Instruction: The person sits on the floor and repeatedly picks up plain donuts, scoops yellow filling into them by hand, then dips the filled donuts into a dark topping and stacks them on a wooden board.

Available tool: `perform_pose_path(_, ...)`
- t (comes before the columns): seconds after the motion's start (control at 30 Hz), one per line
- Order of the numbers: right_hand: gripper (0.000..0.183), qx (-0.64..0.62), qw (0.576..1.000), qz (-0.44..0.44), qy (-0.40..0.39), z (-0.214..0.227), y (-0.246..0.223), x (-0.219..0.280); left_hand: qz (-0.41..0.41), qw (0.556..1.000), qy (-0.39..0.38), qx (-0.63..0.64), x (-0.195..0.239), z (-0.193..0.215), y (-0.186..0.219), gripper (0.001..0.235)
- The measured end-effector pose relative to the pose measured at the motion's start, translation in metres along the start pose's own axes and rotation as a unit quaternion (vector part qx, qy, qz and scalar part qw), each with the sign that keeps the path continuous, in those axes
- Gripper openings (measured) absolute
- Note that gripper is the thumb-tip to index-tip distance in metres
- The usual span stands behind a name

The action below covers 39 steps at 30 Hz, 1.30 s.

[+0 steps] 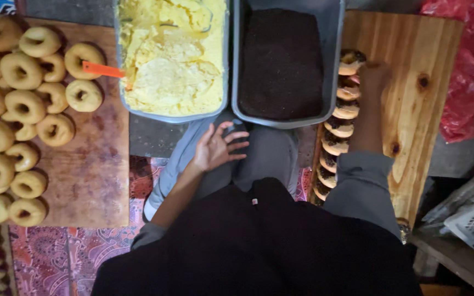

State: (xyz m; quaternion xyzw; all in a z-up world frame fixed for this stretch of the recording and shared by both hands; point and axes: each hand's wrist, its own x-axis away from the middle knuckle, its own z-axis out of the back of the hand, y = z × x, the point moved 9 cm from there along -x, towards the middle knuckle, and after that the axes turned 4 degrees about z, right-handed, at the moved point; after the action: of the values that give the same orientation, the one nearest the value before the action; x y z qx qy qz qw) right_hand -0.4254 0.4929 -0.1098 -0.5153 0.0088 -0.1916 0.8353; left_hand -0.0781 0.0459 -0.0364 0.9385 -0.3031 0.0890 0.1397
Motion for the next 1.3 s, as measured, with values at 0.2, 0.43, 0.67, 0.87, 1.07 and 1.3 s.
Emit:
perform_pose_path(0.2, 0.016, 0.227, 0.947, 0.209, 0.087, 0.058, -0.037, 0.052, -0.008, 1.000, -0.007, -0.008, 0.006, -0.010, 0.005, 0.054)
perform_pose_path(0.43, 0.016, -0.147, 0.979, 0.098, 0.099, 0.078, -0.006, 0.173, -0.092, 0.975, 0.163, -0.121, 0.125, 0.103, 0.064, 0.055)
perform_pose_path(0.67, 0.007, -0.151, 0.983, -0.019, 0.105, 0.049, 0.013, 0.284, -0.563, 0.608, 0.542, -0.141, 0.312, 0.264, 0.260, 0.013)
perform_pose_path(0.87, 0.011, -0.141, 0.981, 0.103, 0.090, 0.033, -0.038, 0.285, -0.457, 0.460, 0.654, -0.390, 0.279, 0.235, 0.334, 0.031)
perform_pose_path(1.07, 0.015, -0.079, 0.975, 0.181, 0.098, 0.035, -0.064, 0.285, -0.492, 0.425, 0.660, -0.375, 0.215, 0.224, 0.362, 0.063)
perform_pose_path(1.3, 0.018, -0.110, 0.981, 0.157, 0.036, -0.038, -0.093, 0.307, -0.278, 0.265, 0.802, -0.458, 0.193, 0.230, 0.412, 0.130)
